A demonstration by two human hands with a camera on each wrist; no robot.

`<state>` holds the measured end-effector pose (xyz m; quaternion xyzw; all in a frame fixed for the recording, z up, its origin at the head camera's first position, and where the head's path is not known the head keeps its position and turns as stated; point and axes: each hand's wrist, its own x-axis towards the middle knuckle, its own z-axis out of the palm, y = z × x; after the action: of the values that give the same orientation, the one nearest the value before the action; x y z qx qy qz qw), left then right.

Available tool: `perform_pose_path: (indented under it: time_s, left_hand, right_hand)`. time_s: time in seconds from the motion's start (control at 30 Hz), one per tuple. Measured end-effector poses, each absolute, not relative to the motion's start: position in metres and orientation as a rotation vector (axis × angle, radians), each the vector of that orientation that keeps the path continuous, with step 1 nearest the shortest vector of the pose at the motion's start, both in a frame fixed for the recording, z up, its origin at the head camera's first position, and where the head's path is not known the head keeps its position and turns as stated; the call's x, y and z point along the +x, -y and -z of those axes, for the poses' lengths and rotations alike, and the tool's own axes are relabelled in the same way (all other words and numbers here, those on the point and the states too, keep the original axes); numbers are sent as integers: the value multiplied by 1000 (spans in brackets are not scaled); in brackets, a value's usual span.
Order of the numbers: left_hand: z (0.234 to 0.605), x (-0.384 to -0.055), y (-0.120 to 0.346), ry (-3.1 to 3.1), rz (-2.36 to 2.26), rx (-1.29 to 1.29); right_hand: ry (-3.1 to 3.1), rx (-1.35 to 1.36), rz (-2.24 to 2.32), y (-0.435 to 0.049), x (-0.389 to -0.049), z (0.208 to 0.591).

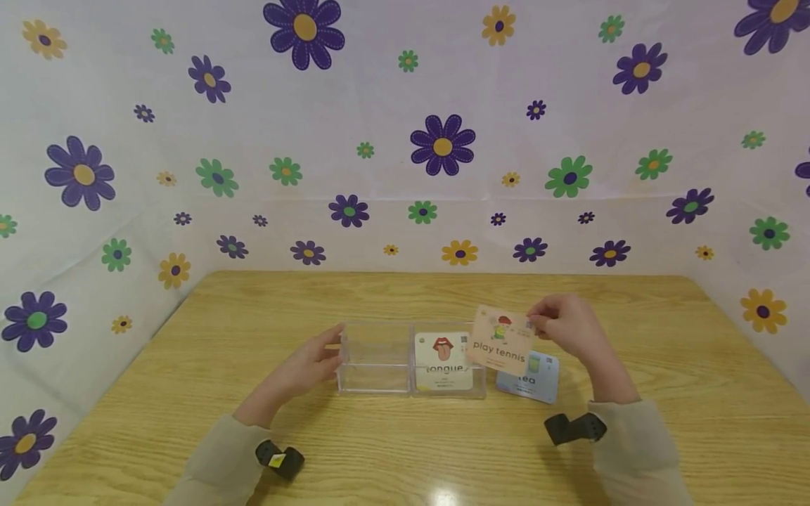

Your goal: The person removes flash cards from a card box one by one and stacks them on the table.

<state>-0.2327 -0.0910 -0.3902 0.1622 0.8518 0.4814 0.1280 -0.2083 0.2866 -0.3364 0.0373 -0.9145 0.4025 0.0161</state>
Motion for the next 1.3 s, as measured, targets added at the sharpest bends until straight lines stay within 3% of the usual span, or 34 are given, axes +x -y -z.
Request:
perform_pose_path:
  time_s: [1.3]
  left_hand:
    - [388,-232,90,-2473,-1412,480]
  right_hand:
    - [2862,-32,-1525,-313,-217,349]
